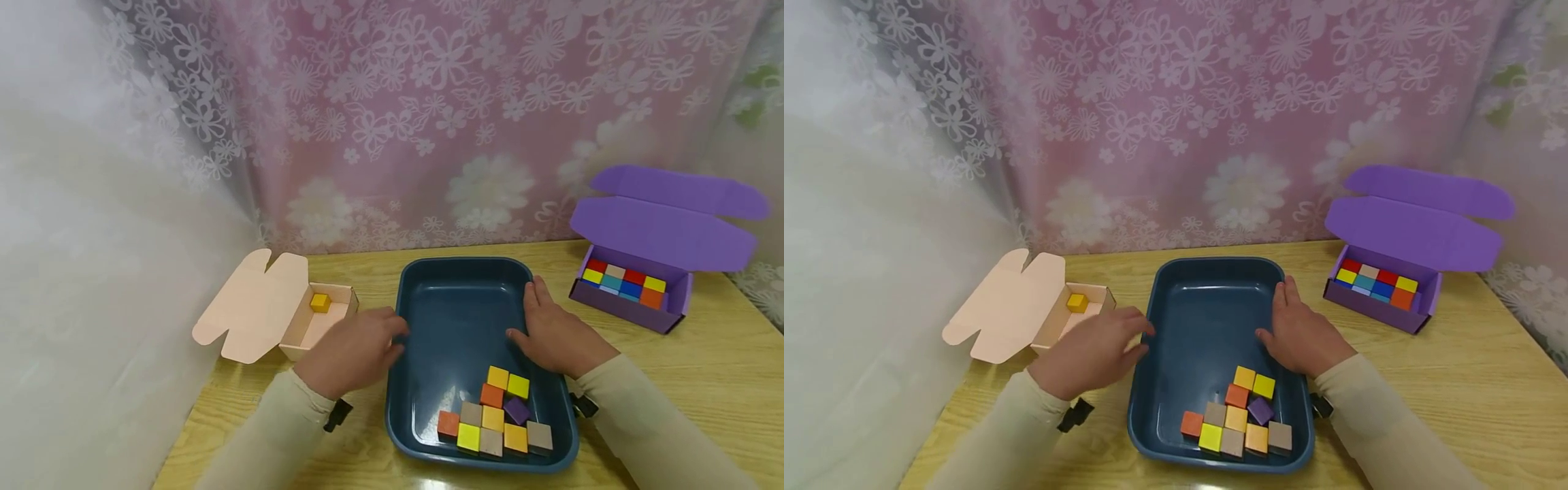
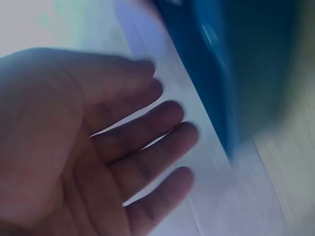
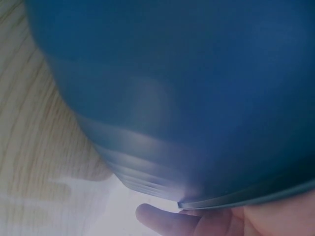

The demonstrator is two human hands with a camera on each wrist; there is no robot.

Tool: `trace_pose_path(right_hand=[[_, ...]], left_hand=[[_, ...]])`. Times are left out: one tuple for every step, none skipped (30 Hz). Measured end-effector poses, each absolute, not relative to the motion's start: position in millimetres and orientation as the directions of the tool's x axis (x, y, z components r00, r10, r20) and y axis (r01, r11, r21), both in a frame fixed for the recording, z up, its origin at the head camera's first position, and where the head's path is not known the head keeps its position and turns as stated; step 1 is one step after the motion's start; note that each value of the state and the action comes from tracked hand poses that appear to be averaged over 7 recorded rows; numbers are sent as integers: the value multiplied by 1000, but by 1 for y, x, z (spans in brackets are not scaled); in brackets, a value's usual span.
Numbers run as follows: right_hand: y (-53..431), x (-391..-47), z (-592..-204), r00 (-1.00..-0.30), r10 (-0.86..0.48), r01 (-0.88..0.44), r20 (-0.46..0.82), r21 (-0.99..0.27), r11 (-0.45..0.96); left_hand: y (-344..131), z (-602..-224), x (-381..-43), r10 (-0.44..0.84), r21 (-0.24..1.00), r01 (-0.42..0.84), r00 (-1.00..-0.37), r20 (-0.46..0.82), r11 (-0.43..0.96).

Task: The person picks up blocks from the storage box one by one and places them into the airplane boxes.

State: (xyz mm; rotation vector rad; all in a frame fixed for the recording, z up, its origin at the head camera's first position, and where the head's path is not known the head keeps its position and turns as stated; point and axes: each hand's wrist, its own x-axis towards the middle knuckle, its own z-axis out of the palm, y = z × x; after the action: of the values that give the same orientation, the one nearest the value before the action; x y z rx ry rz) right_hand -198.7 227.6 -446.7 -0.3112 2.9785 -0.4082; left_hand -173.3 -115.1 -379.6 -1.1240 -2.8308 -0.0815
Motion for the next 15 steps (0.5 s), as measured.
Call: trace_pose_path(right_hand=[[228, -199, -447, -972, -215, -182, -92, -279, 943], [228, -199, -447, -972, -213, -178, -96, -281, 943], [229, -199, -447, -972, -211, -175, -100, -285, 943], [229, -199, -447, -972, -210, -174, -101, -287, 942], [229, -199, -446, -972, -210, -173, -103, -289, 941], [229, -198, -446, -972, -213, -175, -102, -292, 940], [229, -198, -445, -971, -214, -177, -102, -294, 939], [229, -198, -445, -971, -216, -178, -103, -294, 939], [228, -198, -445, -971, -217, -179, -102, -294, 939], [228, -198, -445, -971, -217, -180, -101, -293, 939], [228, -198, -445, -971, -218, -180, -101, -293, 939], [228, -197, -444, -971, -218, -181, -101, -294, 939], [227, -197, -444, -971, -217, -179, -102, -293, 939], [228, -197, -444, -971, -217, -179, -101, -293, 939], [228, -197, -444, -971, -216, -179, -100, -293, 939]], left_hand=[[-103, -378, -166, 727, 15, 729, -683, 71, 684], [-93, -378, -160, 765, 15, 766, -643, 28, 643], [-83, -379, -155, 793, 15, 793, -609, -18, 609], [-75, -381, -150, 809, 14, 810, -584, -63, 586], [-68, -384, -146, 818, 10, 822, -566, -101, 570], [-63, -388, -143, 822, 5, 829, -554, -131, 559], [-58, -391, -140, 821, -4, 832, -549, -155, 555], [-55, -394, -138, 818, -19, 832, -548, -174, 554], [-52, -397, -136, 814, -30, 832, -548, -192, 553], [-50, -400, -134, 811, -42, 832, -549, -203, 553], [-48, -402, -133, 809, -53, 832, -549, -211, 552], [-47, -403, -132, 806, -59, 832, -550, -218, 551], [-45, -405, -131, 804, -67, 832, -551, -225, 551], [-44, -405, -131, 800, -70, 832, -550, -238, 551], [-44, -406, -130, 796, -70, 831, -550, -254, 552]])
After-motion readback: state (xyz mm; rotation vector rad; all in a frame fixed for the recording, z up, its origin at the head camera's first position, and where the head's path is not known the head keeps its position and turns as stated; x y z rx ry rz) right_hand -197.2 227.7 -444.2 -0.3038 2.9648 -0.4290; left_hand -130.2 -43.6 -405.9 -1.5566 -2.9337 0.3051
